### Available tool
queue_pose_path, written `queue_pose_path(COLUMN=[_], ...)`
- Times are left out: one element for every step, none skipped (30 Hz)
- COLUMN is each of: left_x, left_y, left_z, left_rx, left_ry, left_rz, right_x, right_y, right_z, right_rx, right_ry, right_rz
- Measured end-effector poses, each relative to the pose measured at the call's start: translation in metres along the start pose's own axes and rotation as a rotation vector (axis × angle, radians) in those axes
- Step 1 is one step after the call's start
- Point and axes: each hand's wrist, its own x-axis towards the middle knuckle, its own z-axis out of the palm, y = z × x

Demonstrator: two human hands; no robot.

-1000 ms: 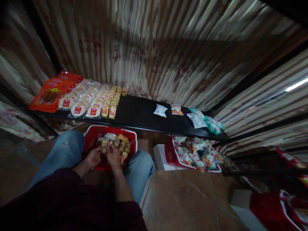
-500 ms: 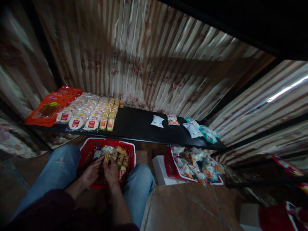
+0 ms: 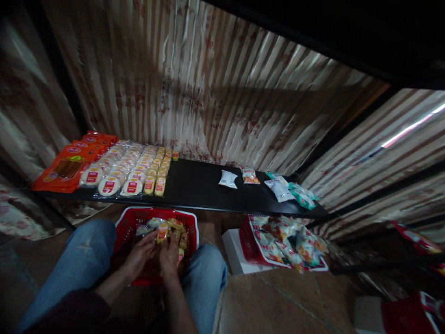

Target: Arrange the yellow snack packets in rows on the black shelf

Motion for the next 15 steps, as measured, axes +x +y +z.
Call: queue_pose_path(left_x=[0.001, 0.001, 0.002, 0.002, 0.002, 0.002, 0.002, 0.002, 0.001, 0.001, 0.000, -0.001, -0.002, -0.002, -0.003], left_y=[0.001, 0.002, 0.003, 0.004, 0.005, 0.007, 0.009, 0.011, 0.014, 0.017, 0.021, 0.025, 0.030, 0.035, 0.040], left_z=[0.003, 0.006, 0.009, 0.012, 0.015, 0.018, 0.021, 0.023, 0.026, 0.030, 0.033, 0.037, 0.041, 0.045, 0.049], left_rx=[0.023, 0.048, 0.071, 0.088, 0.101, 0.112, 0.119, 0.124, 0.128, 0.133, 0.139, 0.147, 0.158, 0.163, 0.165], left_ry=[-0.001, -0.001, -0.001, -0.006, -0.019, -0.037, -0.046, -0.050, -0.050, -0.049, -0.053, -0.070, -0.091, -0.110, -0.119], left_rz=[0.024, 0.050, 0.077, 0.107, 0.136, 0.159, 0.175, 0.187, 0.193, 0.196, 0.199, 0.204, 0.204, 0.205, 0.208], right_x=[0.001, 0.001, 0.002, 0.002, 0.003, 0.004, 0.005, 0.007, 0.009, 0.010, 0.012, 0.014, 0.017, 0.019, 0.021], right_y=[-0.002, -0.004, -0.007, -0.010, -0.013, -0.015, -0.018, -0.021, -0.024, -0.028, -0.033, -0.038, -0.043, -0.049, -0.055], right_z=[-0.002, -0.003, -0.004, -0.006, -0.007, -0.009, -0.010, -0.012, -0.015, -0.017, -0.019, -0.022, -0.024, -0.026, -0.027], right_rx=[0.000, -0.005, -0.009, -0.006, -0.002, 0.000, 0.000, -0.001, 0.002, 0.008, 0.021, 0.036, 0.049, 0.066, 0.081], right_ry=[0.012, 0.027, 0.038, 0.043, 0.045, 0.047, 0.053, 0.059, 0.064, 0.070, 0.061, 0.059, 0.069, 0.067, 0.057], right_rz=[0.007, 0.021, 0.030, 0.019, 0.005, -0.006, -0.012, -0.012, -0.012, -0.013, -0.017, -0.024, -0.033, -0.038, -0.037])
